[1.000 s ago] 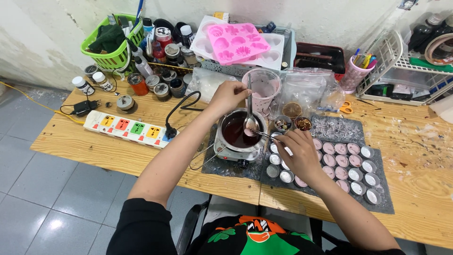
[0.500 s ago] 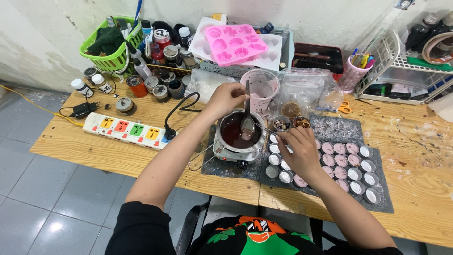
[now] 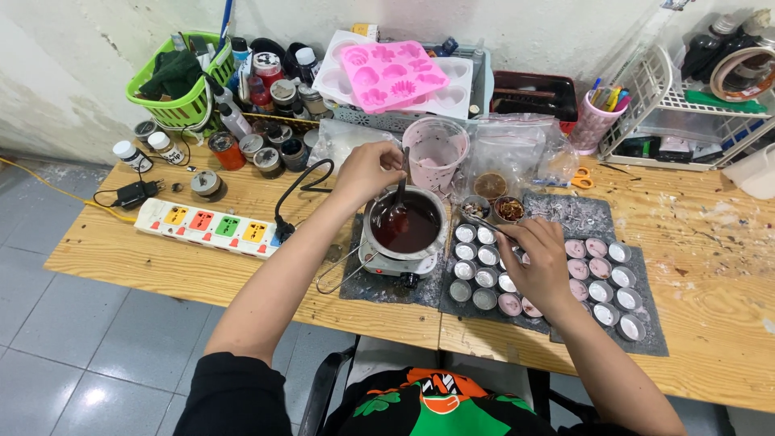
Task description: Melt wax in a small pot and prepare small tea light candles.
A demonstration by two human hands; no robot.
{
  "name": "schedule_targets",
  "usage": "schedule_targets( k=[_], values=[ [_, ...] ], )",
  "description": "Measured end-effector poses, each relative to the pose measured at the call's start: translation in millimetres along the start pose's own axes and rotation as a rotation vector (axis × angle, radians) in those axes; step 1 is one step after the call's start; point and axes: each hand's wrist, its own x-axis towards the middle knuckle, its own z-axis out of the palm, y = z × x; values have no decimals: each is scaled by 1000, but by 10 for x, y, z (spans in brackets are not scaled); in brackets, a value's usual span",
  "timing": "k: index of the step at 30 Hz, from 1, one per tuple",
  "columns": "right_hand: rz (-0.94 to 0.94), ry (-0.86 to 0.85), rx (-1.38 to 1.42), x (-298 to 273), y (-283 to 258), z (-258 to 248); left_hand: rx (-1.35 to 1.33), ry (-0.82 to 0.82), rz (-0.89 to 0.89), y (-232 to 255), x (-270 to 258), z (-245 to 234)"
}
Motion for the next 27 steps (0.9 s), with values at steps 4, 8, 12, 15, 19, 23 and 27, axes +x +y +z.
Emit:
schedule_targets(
  k=[4,8,12,15,19,23,27],
  values=[
    [30,-4,16,-49,37,-3,-42,18,47,-133,26,35],
    [45,4,48,-26,5,-11,-164,4,43,-200,48,1],
    [80,30,80,-40,66,5,-114,17,82,-130,-16,-90],
    [106,20,34,-61,170,-36,-31,0,119,83,-158,-201],
    [152,7,31,-128,280,-84,175,-71,220,336,-345,-245],
    [154,-36,-20,-233,407,-48,467,-112,345,390,-459,-152],
    [117,-208,-90,-360,621,147,595,-127,417,476,-521,-91]
  ],
)
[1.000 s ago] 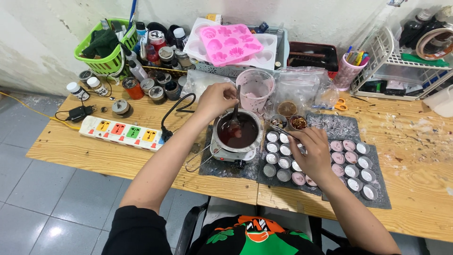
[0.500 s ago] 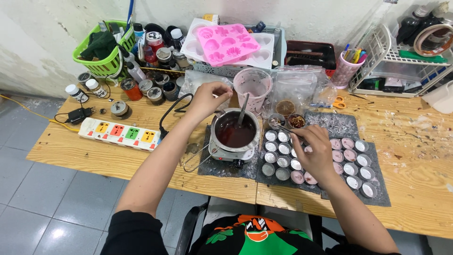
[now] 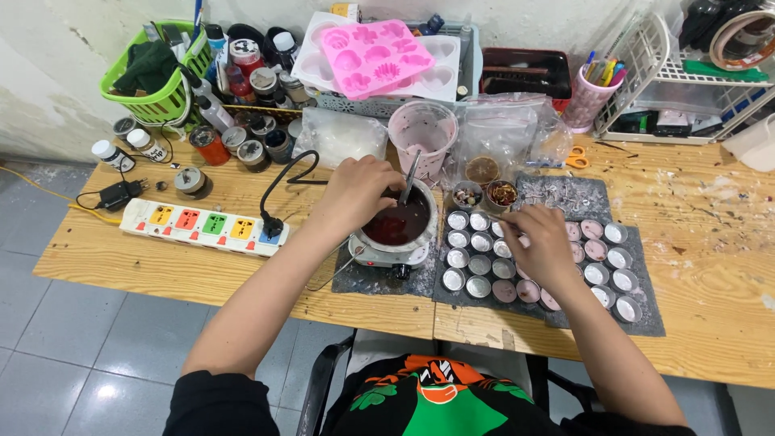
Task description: Melt wax in a small pot and prepare small tea light candles.
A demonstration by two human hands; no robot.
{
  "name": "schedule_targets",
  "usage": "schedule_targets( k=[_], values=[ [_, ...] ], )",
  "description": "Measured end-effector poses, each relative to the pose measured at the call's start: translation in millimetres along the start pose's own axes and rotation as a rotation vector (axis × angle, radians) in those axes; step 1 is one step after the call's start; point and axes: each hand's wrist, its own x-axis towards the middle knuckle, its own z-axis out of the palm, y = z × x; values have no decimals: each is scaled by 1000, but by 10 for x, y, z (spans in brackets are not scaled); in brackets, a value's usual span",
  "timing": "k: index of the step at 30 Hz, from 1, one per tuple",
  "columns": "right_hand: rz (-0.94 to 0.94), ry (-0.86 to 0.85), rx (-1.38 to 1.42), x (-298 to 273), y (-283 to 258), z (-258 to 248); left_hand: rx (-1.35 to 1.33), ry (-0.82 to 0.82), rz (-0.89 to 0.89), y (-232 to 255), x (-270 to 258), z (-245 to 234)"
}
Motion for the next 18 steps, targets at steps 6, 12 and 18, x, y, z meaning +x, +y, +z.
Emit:
schedule_targets(
  k=[6,12,18],
  values=[
    [-311,-204,-240,311,-67,116,-9,-72,-11,12,11,71],
    [-432,-307,-332,479,8,353,-20,-69,22,-61,-32,172],
    [-366,-336,-182,494,-7,343,-101,-99,-93,65,-106,-75]
  ],
)
